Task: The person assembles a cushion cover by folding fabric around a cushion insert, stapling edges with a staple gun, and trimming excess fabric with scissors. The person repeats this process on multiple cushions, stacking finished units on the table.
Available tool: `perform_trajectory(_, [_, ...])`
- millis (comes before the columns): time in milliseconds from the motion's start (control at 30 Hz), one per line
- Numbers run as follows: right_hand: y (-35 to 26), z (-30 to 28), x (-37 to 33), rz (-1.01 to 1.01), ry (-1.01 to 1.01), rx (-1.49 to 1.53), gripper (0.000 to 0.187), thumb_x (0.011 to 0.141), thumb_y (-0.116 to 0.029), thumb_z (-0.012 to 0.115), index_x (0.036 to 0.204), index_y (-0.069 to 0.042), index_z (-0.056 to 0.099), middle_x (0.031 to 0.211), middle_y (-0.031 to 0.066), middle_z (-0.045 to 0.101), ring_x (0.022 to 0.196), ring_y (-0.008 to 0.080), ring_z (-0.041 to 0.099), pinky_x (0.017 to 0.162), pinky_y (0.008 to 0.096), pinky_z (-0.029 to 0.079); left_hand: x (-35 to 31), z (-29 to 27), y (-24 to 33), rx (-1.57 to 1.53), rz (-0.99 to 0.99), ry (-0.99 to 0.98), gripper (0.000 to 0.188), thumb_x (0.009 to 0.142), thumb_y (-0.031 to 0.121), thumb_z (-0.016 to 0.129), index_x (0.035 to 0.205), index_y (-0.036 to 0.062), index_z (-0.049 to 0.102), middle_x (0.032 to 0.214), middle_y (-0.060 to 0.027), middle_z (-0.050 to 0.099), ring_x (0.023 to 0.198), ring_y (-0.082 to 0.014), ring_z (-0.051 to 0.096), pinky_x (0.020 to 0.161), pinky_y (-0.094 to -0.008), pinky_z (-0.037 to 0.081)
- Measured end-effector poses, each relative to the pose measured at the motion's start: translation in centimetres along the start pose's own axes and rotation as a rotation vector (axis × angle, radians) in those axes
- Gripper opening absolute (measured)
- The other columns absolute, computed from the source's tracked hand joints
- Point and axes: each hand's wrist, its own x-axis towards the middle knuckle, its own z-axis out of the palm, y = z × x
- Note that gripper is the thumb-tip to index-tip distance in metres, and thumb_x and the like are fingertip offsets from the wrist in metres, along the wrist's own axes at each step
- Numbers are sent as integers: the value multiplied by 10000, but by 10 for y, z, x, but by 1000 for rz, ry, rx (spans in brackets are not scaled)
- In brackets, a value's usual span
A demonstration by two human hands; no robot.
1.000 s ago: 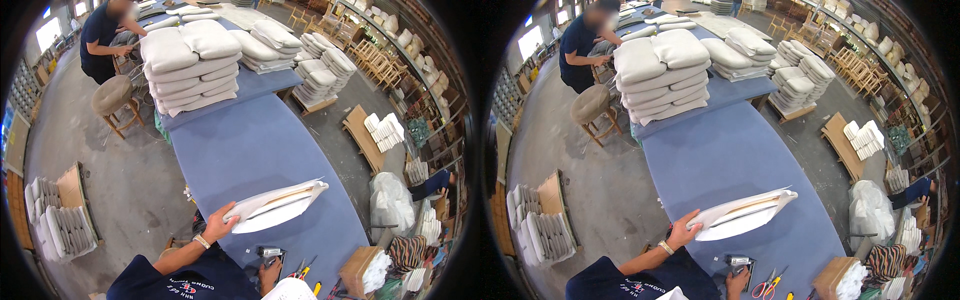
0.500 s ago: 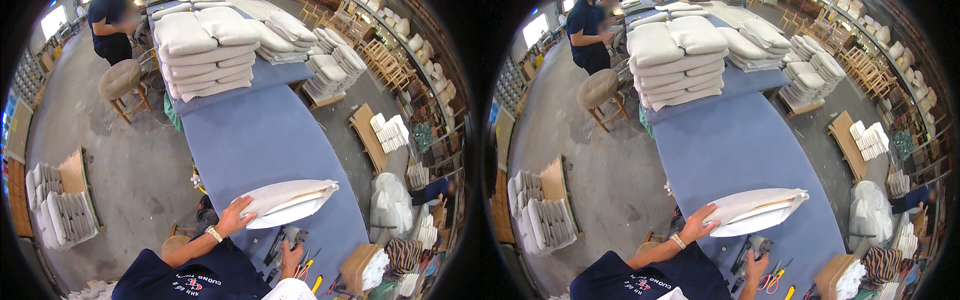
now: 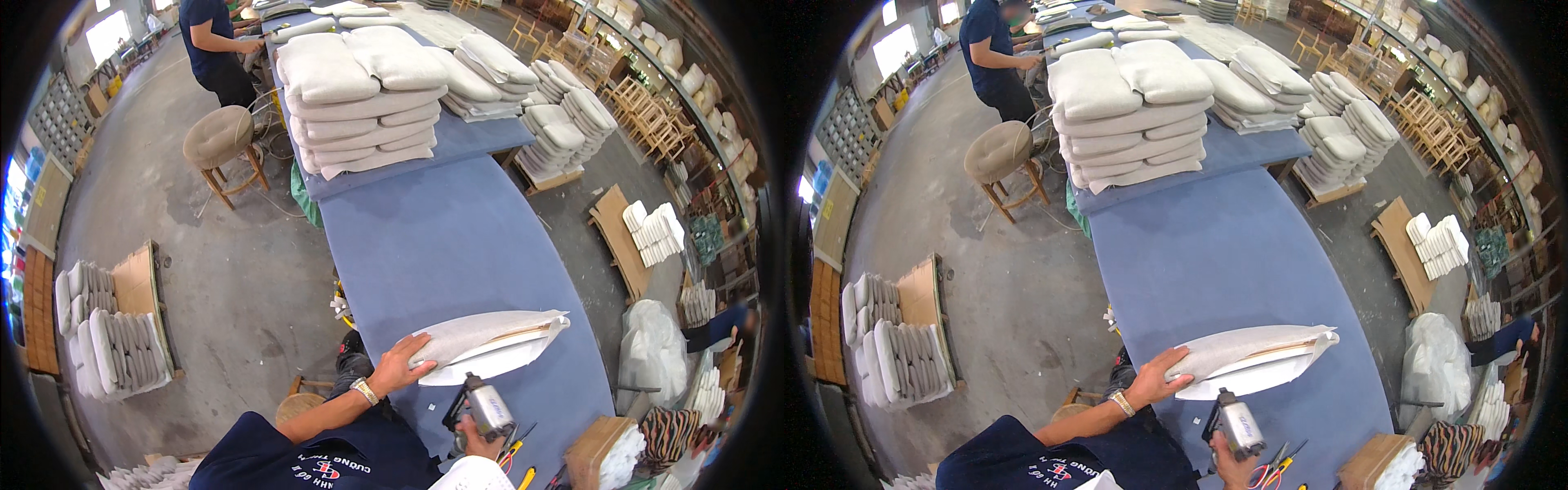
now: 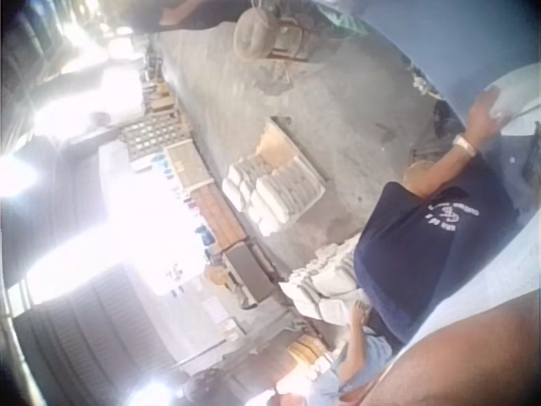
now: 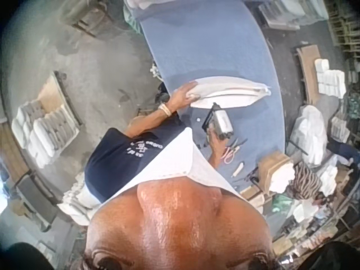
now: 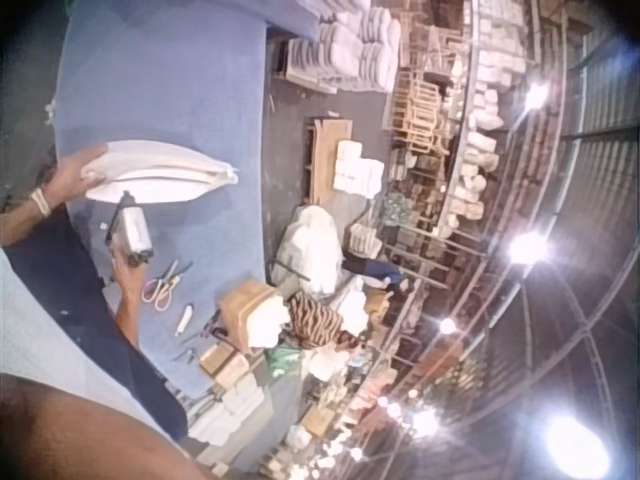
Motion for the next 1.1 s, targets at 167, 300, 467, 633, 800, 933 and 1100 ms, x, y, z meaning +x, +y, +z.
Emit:
perform_trajectory(167, [-9,-38,-7,-34,-36,90,510,925,43,677,1410,16,521,1155,125,723,711,104,598,590,254,492,-7,6,-5,50,70,36,638,917,426,764,1428,85,591,1458,-145,603,1362,-405,546,1128,-471,465])
perform_trajectory(300, [-2,-27,3,-105,-23,-263,369,934,7,709,1296,-6,637,1093,63,740,682,70,571,584,231,467,-10,8,-3,53,62,15,643,894,393,795,1415,72,598,1444,-162,611,1357,-413,548,1110,-471,480])
perform_trajectory(467, [4,12,6,-92,-96,-292,255,910,-44,775,1151,20,724,980,52,741,675,54,581,576,224,453,-11,5,8,63,101,25,653,869,341,818,1431,96,593,1448,-160,607,1355,-405,553,1106,-465,487])
perform_trajectory(633, [5,32,19,-89,-211,-313,292,891,-86,801,1134,51,716,962,68,740,798,111,668,685,275,539,-12,6,-2,49,118,32,674,854,298,820,1452,113,569,1480,-125,584,1373,-421,527,1103,-474,491])
perform_trajectory(800, [3,38,27,-105,-245,-386,304,848,-89,792,1099,61,705,956,147,773,867,194,751,761,322,564,-12,4,-2,2,116,3,770,760,145,838,1471,124,545,1506,-113,560,1383,-434,510,1126,-475,479])
perform_trajectory(933, [-5,41,27,-64,-268,-388,333,843,-90,787,1131,47,689,972,159,769,886,217,758,786,331,568,-11,0,5,-18,91,18,827,679,55,839,1459,107,568,1485,-150,578,1394,-398,517,1147,-468,469])
perform_trajectory(1100, [-8,39,29,-81,-282,-491,333,823,-91,789,1119,26,688,978,175,755,880,277,759,781,347,571,-11,-1,6,-5,79,-56,893,646,16,836,1483,136,548,1536,-120,533,1440,-398,462,1161,-474,460])
